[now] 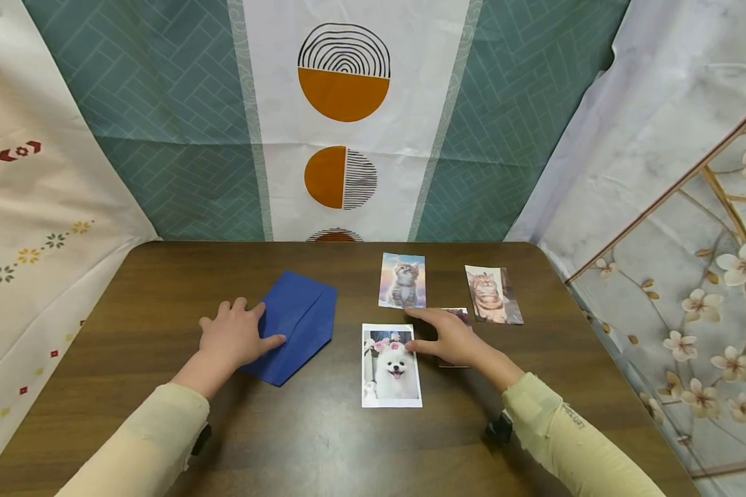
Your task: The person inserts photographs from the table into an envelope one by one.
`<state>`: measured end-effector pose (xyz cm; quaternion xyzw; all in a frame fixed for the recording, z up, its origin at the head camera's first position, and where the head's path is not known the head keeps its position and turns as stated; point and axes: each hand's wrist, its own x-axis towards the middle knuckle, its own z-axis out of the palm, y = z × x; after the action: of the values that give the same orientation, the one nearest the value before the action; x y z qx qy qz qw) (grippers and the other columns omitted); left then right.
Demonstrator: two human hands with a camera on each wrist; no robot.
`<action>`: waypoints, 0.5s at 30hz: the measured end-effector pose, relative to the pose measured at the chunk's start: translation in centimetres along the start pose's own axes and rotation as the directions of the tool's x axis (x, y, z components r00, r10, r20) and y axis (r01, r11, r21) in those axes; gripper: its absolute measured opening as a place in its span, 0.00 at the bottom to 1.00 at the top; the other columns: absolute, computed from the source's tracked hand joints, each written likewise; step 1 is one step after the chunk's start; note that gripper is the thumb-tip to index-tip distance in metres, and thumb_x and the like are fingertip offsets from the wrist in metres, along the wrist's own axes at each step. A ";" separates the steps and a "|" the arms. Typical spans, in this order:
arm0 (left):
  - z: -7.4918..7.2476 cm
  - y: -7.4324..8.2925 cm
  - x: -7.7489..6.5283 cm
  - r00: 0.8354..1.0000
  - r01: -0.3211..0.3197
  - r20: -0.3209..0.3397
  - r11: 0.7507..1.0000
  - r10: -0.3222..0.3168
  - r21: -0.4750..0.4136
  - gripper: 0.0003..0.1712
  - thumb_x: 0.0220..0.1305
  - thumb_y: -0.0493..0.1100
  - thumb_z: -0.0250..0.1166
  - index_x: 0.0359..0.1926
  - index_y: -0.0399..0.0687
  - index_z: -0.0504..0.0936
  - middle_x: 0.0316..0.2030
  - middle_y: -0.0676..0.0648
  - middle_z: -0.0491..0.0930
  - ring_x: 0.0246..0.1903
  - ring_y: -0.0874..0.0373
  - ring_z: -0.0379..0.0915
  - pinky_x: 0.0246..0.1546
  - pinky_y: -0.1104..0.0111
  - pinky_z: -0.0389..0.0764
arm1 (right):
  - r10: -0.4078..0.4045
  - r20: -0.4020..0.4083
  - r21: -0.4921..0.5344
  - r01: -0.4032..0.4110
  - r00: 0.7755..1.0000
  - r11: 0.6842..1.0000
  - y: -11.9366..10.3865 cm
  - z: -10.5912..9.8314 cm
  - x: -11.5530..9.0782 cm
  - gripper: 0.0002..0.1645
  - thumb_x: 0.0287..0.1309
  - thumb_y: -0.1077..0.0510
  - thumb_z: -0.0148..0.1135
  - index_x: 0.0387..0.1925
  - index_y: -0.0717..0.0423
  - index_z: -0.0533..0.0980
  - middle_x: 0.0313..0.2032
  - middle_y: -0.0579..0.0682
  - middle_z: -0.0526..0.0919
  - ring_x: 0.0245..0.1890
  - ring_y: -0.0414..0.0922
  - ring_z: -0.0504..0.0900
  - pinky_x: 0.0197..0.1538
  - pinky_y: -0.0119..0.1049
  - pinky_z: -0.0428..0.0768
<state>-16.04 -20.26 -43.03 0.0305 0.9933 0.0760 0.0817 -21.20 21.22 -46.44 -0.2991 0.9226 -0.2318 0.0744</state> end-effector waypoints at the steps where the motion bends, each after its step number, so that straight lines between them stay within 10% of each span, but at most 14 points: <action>1: -0.1 -0.1 0.0 1.000 -0.002 0.000 1.000 0.002 0.000 0.51 0.67 0.68 0.69 0.75 0.34 0.72 0.69 0.21 0.67 0.67 0.21 0.63 0.54 0.22 0.68 | 0.004 -0.007 0.006 -0.004 1.000 1.000 0.0 0.0 0.0 0.43 0.67 0.41 0.73 0.76 0.56 0.73 0.71 0.58 0.78 0.71 0.61 0.75 0.71 0.61 0.72; 15: 0.8 -1.2 -0.1 0.990 -0.136 0.027 0.991 0.137 -0.018 0.53 0.59 0.70 0.75 0.75 0.42 0.75 0.71 0.26 0.68 0.66 0.23 0.64 0.52 0.24 0.68 | 0.037 -0.009 0.154 -0.035 0.999 0.987 0.4 -0.6 1.2 0.32 0.65 0.51 0.77 0.67 0.57 0.81 0.59 0.53 0.87 0.59 0.54 0.85 0.63 0.51 0.82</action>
<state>-15.85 -21.36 -44.01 0.0988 0.9870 0.0889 0.0906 -22.54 21.02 -46.07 -0.2743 0.9078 -0.3025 0.0961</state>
